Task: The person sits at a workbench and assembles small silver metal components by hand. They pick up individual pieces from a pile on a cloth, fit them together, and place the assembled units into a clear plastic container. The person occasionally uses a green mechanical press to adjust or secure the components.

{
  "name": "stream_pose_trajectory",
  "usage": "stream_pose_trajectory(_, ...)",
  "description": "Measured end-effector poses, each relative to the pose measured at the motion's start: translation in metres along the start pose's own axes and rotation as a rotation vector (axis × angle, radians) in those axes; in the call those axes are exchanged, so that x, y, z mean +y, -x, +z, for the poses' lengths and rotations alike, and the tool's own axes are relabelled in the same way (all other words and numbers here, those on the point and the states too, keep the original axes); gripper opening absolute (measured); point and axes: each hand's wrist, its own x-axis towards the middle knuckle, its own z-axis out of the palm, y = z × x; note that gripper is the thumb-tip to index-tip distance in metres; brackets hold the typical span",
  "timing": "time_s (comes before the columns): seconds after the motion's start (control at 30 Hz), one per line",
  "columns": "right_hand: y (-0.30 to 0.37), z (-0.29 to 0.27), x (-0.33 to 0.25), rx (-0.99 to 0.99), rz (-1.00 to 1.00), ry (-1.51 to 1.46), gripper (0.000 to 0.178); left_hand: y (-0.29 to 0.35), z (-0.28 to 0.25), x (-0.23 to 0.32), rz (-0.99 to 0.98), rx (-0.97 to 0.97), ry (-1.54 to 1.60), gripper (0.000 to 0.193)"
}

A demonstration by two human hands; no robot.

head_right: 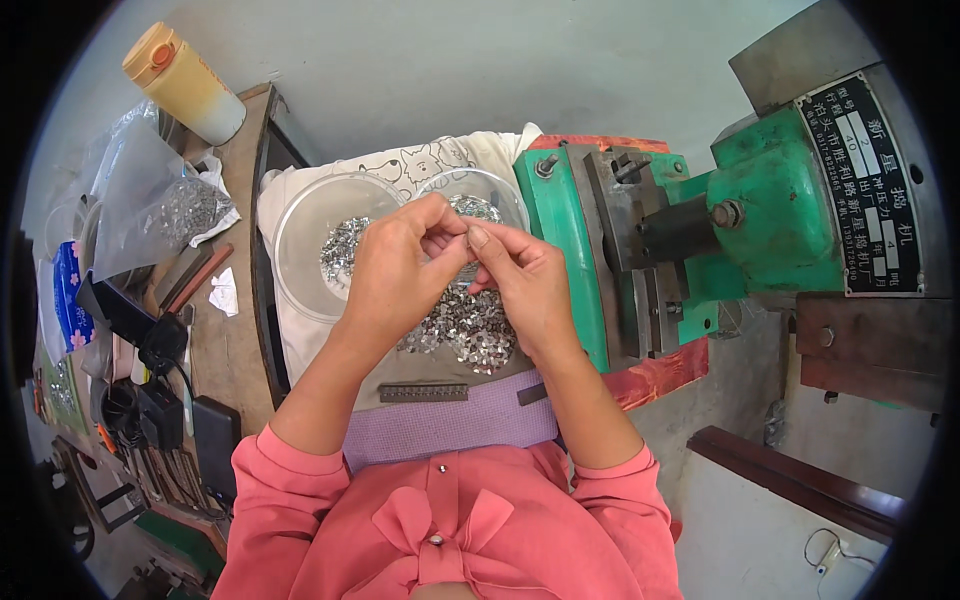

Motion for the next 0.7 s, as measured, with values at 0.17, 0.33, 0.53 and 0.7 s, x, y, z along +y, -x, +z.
stream_pose_trajectory(0.17,0.003,0.005,-0.003,0.028,-0.05,0.031,0.029,0.002,0.001,0.0,-0.034,0.022,0.197,0.009)
stream_pose_trajectory(0.33,0.002,0.003,-0.007,0.028,0.033,-0.176,0.025,0.003,0.0,0.001,-0.155,-0.028,0.579,0.008)
stream_pose_trajectory(0.53,0.0,-0.003,-0.002,-0.04,0.075,-0.413,0.019,0.007,-0.002,0.005,-0.193,-0.037,0.686,0.006)
stream_pose_trajectory(0.7,0.0,0.0,-0.006,0.025,0.074,-0.241,0.02,0.014,-0.002,0.001,-0.182,-0.022,0.488,0.007)
